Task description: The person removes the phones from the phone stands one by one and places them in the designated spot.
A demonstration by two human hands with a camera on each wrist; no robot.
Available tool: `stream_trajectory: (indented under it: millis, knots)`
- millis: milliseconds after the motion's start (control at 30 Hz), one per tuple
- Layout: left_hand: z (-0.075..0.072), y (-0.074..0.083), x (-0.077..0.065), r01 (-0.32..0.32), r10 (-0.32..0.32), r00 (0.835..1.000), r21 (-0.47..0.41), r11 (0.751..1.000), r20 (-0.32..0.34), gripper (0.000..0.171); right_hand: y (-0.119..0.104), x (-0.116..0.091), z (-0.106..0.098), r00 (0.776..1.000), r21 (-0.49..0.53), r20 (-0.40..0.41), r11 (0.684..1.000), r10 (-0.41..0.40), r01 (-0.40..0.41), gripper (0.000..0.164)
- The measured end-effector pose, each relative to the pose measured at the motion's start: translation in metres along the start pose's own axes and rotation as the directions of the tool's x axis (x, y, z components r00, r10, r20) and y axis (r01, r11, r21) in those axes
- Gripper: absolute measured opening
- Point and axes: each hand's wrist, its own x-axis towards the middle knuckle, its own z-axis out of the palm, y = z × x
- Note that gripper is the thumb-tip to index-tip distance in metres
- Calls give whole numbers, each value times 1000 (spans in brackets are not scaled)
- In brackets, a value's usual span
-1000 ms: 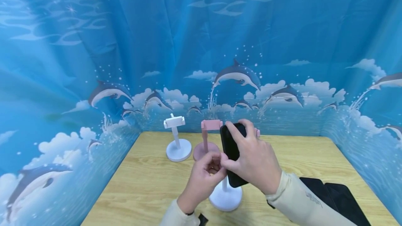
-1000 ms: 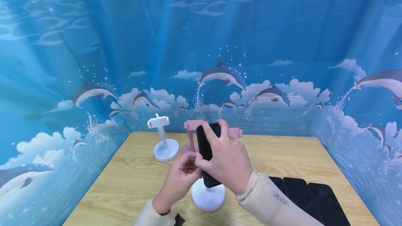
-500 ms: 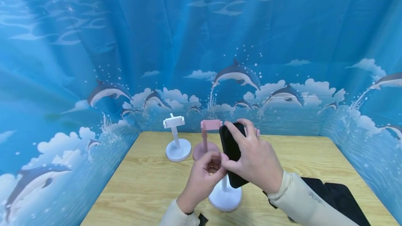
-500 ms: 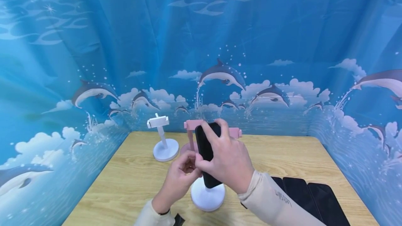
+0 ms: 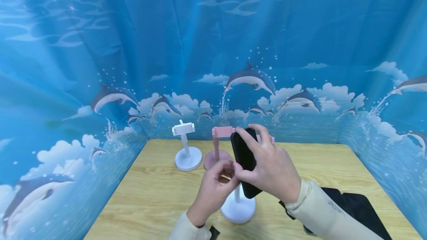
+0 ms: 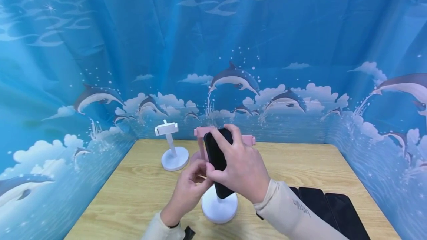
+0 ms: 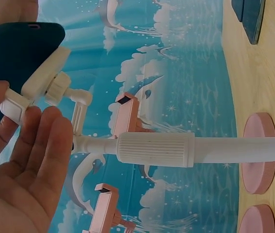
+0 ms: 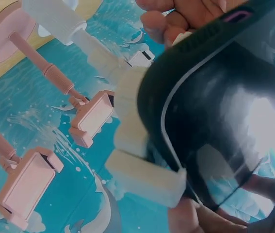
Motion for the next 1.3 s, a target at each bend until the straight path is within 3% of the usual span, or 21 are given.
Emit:
stream_trajectory:
  millis: [167,367,600,833,933,1167,1300]
  knots:
    - [1,-1,0,-20,20,1000,-26,999,-3,19,-1,1,-9,998,54,-59,998,-35,38,83]
    - [3,-1,-1,-23,22,1000,-46,999,-22,17,-1,-8,-24,994,89,-113,996,-6,16,85]
    - [4,0,-2,17,-19,999,-71,997,-27,16,3,-38,-35,974,127,-225,992,28,1,79]
    - [5,-4,-2,12,-14,1000,-79,997,-22,17,15,-75,-28,956,115,-281,992,86,-56,76]
    - [6,-4,-3,12,-14,1000,-82,997,-27,17,19,-91,-19,954,108,-264,987,141,-116,81]
    - [6,-4,-3,22,-25,999,-89,996,-32,18,31,-125,12,938,43,-117,945,327,-324,98]
    - [6,-5,-3,28,-31,999,-88,996,-34,19,43,-137,33,928,-2,-46,929,370,-371,100]
